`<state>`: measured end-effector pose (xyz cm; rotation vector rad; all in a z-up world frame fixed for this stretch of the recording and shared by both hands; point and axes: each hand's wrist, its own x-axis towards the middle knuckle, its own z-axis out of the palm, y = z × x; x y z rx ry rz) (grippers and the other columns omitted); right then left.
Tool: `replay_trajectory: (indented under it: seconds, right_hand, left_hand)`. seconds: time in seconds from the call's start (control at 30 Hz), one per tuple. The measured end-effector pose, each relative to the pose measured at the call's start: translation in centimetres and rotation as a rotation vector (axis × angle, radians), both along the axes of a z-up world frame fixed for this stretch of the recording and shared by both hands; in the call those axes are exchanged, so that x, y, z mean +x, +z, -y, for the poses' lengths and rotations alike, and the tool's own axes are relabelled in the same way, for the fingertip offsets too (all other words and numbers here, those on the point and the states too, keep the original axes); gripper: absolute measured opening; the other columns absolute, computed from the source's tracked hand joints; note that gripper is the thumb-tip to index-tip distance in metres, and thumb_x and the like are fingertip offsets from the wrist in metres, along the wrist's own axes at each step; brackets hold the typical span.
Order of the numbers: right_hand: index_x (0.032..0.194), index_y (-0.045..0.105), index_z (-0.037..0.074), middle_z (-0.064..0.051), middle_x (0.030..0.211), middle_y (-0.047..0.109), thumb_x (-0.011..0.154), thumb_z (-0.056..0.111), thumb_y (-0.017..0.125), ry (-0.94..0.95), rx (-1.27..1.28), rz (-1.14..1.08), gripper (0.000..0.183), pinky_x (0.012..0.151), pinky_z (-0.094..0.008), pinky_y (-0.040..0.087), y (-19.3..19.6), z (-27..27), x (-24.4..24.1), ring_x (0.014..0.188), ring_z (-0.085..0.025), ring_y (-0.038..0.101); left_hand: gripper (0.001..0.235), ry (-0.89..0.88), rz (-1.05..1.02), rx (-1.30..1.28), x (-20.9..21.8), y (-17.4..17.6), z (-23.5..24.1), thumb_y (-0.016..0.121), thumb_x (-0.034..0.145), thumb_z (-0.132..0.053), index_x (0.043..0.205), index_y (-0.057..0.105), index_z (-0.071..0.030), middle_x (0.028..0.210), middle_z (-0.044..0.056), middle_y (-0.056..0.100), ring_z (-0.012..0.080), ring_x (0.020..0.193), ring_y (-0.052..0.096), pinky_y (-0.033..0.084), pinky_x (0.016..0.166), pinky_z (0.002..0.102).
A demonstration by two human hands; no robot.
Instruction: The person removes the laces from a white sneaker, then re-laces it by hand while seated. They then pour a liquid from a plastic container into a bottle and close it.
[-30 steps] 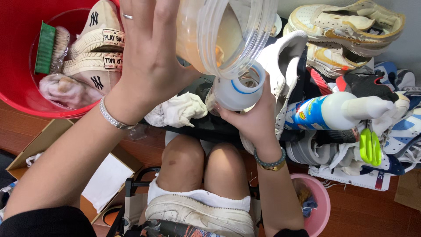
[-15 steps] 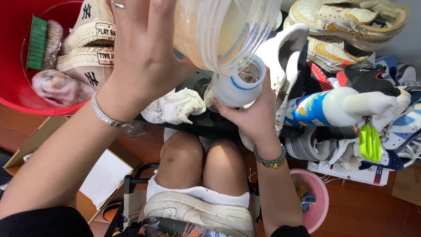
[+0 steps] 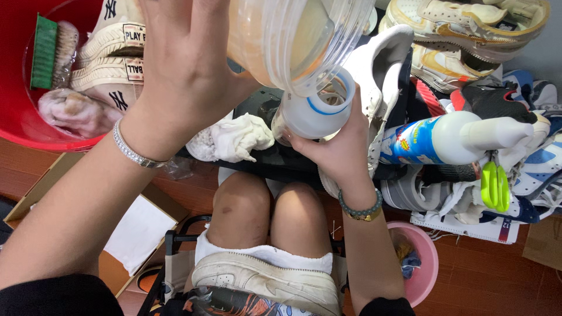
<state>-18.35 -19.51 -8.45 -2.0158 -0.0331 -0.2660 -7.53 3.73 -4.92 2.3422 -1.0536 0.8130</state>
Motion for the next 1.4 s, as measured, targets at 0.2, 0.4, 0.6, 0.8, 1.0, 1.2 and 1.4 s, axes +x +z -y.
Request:
replay_trajectory:
  seconds: [0.2,0.4,0.6,0.8,1.0,1.2,1.4]
  right_hand:
    - [0.139,0.048,0.002,-0.013,0.129,0.071,0.075,0.027,0.097,0.001,-0.016,0.0,0.084,0.105,-0.036,0.058,-0.11,0.14,0.03,0.12,-0.022,0.073]
    - [0.139,0.048,0.002,-0.013,0.129,0.072,0.075,0.029,0.097,-0.002,-0.061,0.015,0.085,0.104,-0.036,0.059,-0.13,0.22,0.0,0.12,-0.023,0.074]
    - [0.14,0.047,0.002,-0.013,0.129,0.072,0.075,0.03,0.097,0.003,-0.044,-0.007,0.086,0.105,-0.036,0.059,-0.32,0.37,-0.11,0.121,-0.023,0.074]
    - [0.142,0.047,0.003,-0.013,0.131,0.071,0.076,0.027,0.097,0.008,-0.02,0.012,0.085,0.107,-0.036,0.058,-0.17,0.15,-0.11,0.123,-0.023,0.073]
    - [0.143,0.047,0.004,-0.012,0.131,0.071,0.076,0.025,0.096,0.011,-0.023,0.021,0.086,0.107,-0.035,0.058,0.08,0.39,0.1,0.124,-0.021,0.072]
    - [0.142,0.046,0.004,-0.012,0.13,0.071,0.076,0.026,0.096,0.02,-0.004,-0.003,0.086,0.106,-0.035,0.058,0.09,0.36,-0.04,0.123,-0.022,0.074]
    - [0.143,0.044,0.005,-0.012,0.131,0.071,0.078,0.027,0.096,0.024,-0.037,0.019,0.086,0.106,-0.035,0.059,0.06,0.43,0.0,0.124,-0.022,0.074]
  left_hand:
    - [0.079,-0.001,0.013,0.004,-0.08,0.07,-0.01,0.086,0.092,-0.026,0.148,0.036,-0.003,0.139,0.02,0.041,0.0385,0.125,0.043,0.039,0.106,0.048]
    - [0.074,-0.001,0.036,0.018,0.09,0.13,-0.22,0.085,0.09,-0.023,0.145,0.04,-0.002,0.135,0.02,0.044,0.038,0.121,0.046,0.04,0.103,0.047]
    - [0.072,0.008,0.05,0.031,0.06,0.18,-0.12,0.084,0.084,-0.017,0.142,0.044,-0.003,0.131,0.018,0.046,0.0364,0.118,0.047,0.04,0.099,0.046]
    - [0.072,-0.027,0.068,0.036,0.05,0.58,-0.38,0.084,0.084,-0.016,0.141,0.043,-0.001,0.131,0.018,0.046,0.0365,0.117,0.046,0.039,0.099,0.046]
    - [0.067,-0.018,0.056,0.037,0.14,0.16,-0.37,0.08,0.088,-0.012,0.142,0.042,-0.002,0.133,0.018,0.046,0.0357,0.12,0.046,0.039,0.098,0.044]
    - [0.063,-0.017,0.093,0.047,0.28,-0.23,-0.5,0.078,0.095,-0.026,0.14,0.043,-0.001,0.132,0.018,0.046,0.0345,0.119,0.046,0.041,0.1,0.043]
    - [0.06,-0.008,0.123,0.058,0.35,-0.13,-0.46,0.077,0.095,-0.028,0.138,0.045,-0.001,0.13,0.017,0.048,0.0335,0.117,0.047,0.042,0.099,0.042]
